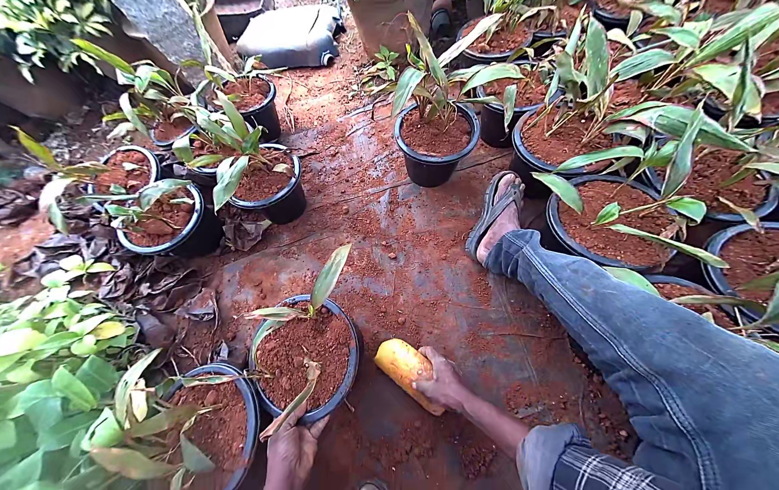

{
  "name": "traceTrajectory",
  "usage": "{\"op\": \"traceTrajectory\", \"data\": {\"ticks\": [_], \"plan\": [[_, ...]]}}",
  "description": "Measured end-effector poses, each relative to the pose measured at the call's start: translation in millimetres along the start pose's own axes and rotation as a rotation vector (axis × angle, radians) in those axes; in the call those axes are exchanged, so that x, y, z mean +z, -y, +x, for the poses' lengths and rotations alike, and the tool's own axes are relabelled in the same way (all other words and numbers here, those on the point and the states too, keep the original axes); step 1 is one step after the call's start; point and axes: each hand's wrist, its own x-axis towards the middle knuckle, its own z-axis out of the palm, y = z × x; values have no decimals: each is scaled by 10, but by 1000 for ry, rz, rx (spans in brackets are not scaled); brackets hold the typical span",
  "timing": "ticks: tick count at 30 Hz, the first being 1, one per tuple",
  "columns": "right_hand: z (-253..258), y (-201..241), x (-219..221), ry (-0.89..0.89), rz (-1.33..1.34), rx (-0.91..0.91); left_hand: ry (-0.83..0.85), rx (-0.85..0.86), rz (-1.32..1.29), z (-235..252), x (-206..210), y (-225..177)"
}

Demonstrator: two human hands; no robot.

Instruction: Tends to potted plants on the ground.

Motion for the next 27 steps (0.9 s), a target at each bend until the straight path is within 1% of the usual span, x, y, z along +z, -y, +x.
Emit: {"op": "traceTrajectory", "data": {"ticks": [3, 7, 9, 10, 12, 14, 17, 20, 22, 24, 26, 27], "plan": [[-56, -58, 0, 128, 40, -58, 0, -6, -9, 6, -10, 12], [-334, -72, 471, 381, -64, -67, 15, -1, -5, 21, -16, 10], [-445, -106, 705, 464, -132, -78, 16, -2, 0, 21, -10, 7], [-462, -123, 754, 480, -173, -75, 15, -4, -5, 22, -5, 8], [-429, -143, 668, 474, -229, -51, 7, -13, -11, 20, -5, 5], [-307, -198, 399, 432, -273, -26, 5, -19, -11, 17, -13, 7], [-112, -252, -47, 324, -240, -17, 17, -17, -19, 23, -11, 7], [-72, -135, -300, 307, -216, -40, 11, -12, -10, 18, 0, 3], [-75, -148, -350, 399, -221, -93, 9, -11, -1, 11, 2, 0], [-152, -242, -314, 567, -241, -130, 8, -7, 5, -4, 10, -8], [-294, -367, -231, 755, -337, -106, 17, -13, -6, -1, 3, -1], [-347, -441, -187, 822, -431, -87, 16, -13, -12, 6, 1, 1]]}}
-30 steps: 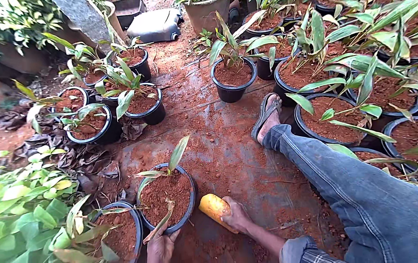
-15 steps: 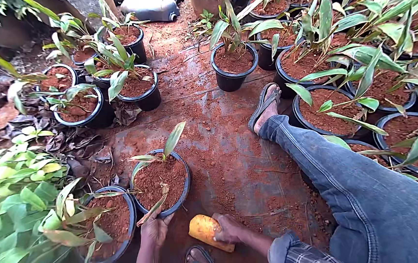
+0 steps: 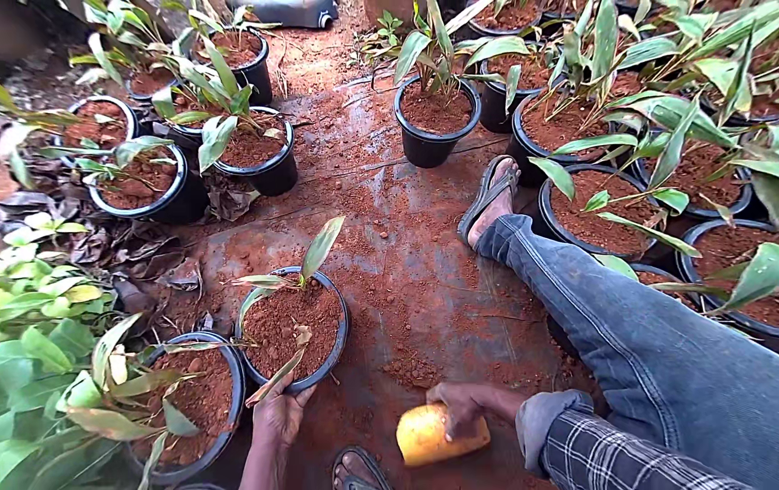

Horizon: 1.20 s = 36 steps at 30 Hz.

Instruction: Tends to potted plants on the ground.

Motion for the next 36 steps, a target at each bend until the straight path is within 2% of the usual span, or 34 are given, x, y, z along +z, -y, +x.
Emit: {"op": "traceTrajectory", "data": {"ticks": [2, 4, 11, 18, 21, 24, 27, 29, 32, 36], "plan": [[25, -92, 75, 67, -188, 78, -3, -2, -9, 19, -6, 1], [21, -117, -74, 22, -225, 112, -8, -11, -8, 25, -9, -4], [-22, -356, -864, -318, -60, 75, -8, -8, -5, 28, 1, -14], [-98, -206, -1321, -645, 13, 107, -9, -17, -11, 123, -58, 24], [-97, -126, -1248, -606, 43, 22, -10, -5, 0, 50, -21, -11], [19, 13, -829, -461, 101, -102, -11, 0, 1, 20, -2, -16], [144, 150, -446, -340, 77, -75, -17, 8, 16, 7, 9, -8], [159, 175, -426, -393, 100, 13, -19, 11, 12, 14, 8, -5], [68, 103, -638, -572, 212, 146, -18, 5, 2, 2, -2, -4], [-11, -121, -883, -771, 304, 164, -6, 7, -2, -6, 9, -14]]}}
